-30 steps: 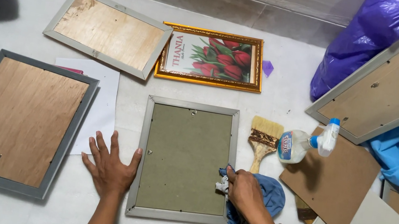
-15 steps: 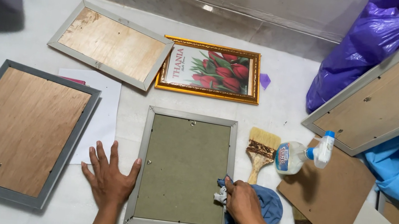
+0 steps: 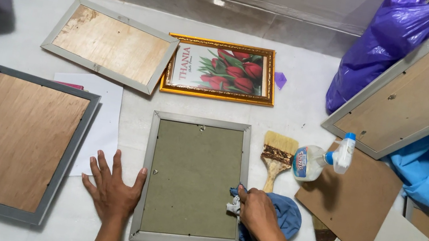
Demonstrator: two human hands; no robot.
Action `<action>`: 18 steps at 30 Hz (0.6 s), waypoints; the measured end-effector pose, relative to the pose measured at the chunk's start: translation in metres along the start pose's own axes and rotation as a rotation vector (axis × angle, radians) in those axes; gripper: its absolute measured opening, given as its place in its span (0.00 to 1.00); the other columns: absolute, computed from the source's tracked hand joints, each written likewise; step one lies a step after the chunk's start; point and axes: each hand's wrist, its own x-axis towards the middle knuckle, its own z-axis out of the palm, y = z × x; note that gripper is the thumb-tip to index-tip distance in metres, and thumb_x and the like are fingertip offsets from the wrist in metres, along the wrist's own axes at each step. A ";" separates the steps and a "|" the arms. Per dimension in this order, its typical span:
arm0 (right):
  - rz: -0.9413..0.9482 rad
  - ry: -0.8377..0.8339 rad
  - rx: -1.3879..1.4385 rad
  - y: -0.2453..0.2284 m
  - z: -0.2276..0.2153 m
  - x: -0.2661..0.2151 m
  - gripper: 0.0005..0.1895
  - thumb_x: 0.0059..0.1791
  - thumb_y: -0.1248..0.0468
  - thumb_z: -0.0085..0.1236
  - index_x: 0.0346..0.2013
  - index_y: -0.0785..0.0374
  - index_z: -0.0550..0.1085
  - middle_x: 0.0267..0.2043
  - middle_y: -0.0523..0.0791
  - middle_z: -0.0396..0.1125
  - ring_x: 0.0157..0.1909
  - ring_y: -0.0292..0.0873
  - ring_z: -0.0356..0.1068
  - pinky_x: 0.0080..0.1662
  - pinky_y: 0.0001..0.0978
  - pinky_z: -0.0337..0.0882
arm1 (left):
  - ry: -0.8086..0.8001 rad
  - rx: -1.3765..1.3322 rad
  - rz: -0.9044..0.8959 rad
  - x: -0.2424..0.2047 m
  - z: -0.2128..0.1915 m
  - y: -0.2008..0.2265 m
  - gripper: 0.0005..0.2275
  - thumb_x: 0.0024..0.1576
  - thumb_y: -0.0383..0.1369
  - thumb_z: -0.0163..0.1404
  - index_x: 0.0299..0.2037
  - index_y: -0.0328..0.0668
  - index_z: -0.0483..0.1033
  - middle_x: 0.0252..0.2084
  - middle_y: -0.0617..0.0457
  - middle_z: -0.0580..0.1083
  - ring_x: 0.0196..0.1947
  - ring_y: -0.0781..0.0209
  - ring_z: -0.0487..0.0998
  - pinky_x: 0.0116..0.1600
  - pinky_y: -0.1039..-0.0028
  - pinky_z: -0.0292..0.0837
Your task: Cleaning the glass and assembling a picture frame on the floor
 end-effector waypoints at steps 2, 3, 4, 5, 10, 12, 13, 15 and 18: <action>-0.018 0.001 0.002 0.002 0.000 0.002 0.19 0.56 0.55 0.45 0.37 0.62 0.81 0.31 0.51 0.70 0.28 0.55 0.68 0.38 0.49 0.70 | -0.009 -0.019 -0.001 0.001 -0.003 0.002 0.42 0.54 0.69 0.32 0.74 0.55 0.54 0.79 0.41 0.46 0.79 0.46 0.38 0.75 0.45 0.26; -0.040 0.007 0.003 0.003 0.000 0.001 0.18 0.56 0.55 0.46 0.38 0.61 0.81 0.30 0.51 0.70 0.27 0.55 0.68 0.38 0.50 0.69 | -0.013 -0.041 -0.002 0.001 -0.005 0.003 0.42 0.54 0.69 0.32 0.74 0.54 0.54 0.79 0.41 0.46 0.79 0.45 0.37 0.75 0.45 0.25; -0.030 0.008 0.007 0.003 0.000 0.002 0.18 0.56 0.55 0.46 0.38 0.61 0.81 0.30 0.51 0.70 0.27 0.55 0.68 0.38 0.50 0.69 | -0.019 -0.040 0.007 0.001 -0.008 0.004 0.42 0.54 0.69 0.32 0.74 0.54 0.54 0.79 0.41 0.46 0.79 0.45 0.37 0.75 0.45 0.25; -0.010 -0.004 0.031 0.003 0.000 0.002 0.18 0.56 0.55 0.46 0.39 0.63 0.80 0.31 0.51 0.70 0.29 0.57 0.68 0.39 0.50 0.70 | -0.013 -0.056 0.009 0.001 -0.010 0.006 0.41 0.54 0.68 0.33 0.74 0.53 0.55 0.79 0.40 0.47 0.79 0.44 0.38 0.74 0.44 0.25; 0.201 -0.165 0.112 0.005 -0.008 0.015 0.18 0.55 0.54 0.52 0.37 0.64 0.82 0.28 0.52 0.75 0.24 0.51 0.71 0.38 0.43 0.71 | -0.038 -0.074 -0.002 -0.002 -0.021 0.012 0.42 0.54 0.68 0.33 0.74 0.53 0.55 0.79 0.40 0.46 0.79 0.44 0.37 0.74 0.42 0.25; 0.035 0.053 0.194 0.028 0.012 0.028 0.16 0.52 0.57 0.49 0.48 0.51 0.82 0.38 0.59 0.75 0.46 0.68 0.73 0.42 0.61 0.75 | -0.057 -0.135 -0.060 -0.004 -0.038 0.024 0.39 0.57 0.68 0.38 0.73 0.54 0.60 0.78 0.41 0.51 0.79 0.43 0.43 0.76 0.43 0.34; 0.040 0.046 0.194 0.028 0.015 0.024 0.16 0.52 0.57 0.49 0.48 0.51 0.82 0.38 0.59 0.75 0.46 0.68 0.73 0.42 0.61 0.75 | -0.065 -0.132 -0.061 -0.008 -0.038 0.022 0.39 0.57 0.68 0.38 0.73 0.54 0.60 0.78 0.41 0.51 0.79 0.43 0.43 0.76 0.43 0.34; 0.028 0.126 0.139 0.026 0.016 0.028 0.18 0.50 0.56 0.52 0.55 0.51 0.77 0.40 0.54 0.74 0.48 0.62 0.74 0.46 0.56 0.76 | -0.036 -0.138 -0.047 -0.006 -0.036 0.021 0.39 0.58 0.67 0.38 0.73 0.53 0.61 0.78 0.39 0.52 0.79 0.42 0.43 0.76 0.43 0.32; 0.027 0.059 0.133 0.014 0.003 0.020 0.16 0.51 0.60 0.49 0.51 0.53 0.79 0.45 0.53 0.74 0.51 0.62 0.73 0.48 0.54 0.75 | -0.073 -0.139 -0.071 -0.006 -0.041 0.025 0.39 0.57 0.67 0.37 0.73 0.54 0.60 0.79 0.41 0.50 0.80 0.44 0.41 0.76 0.44 0.32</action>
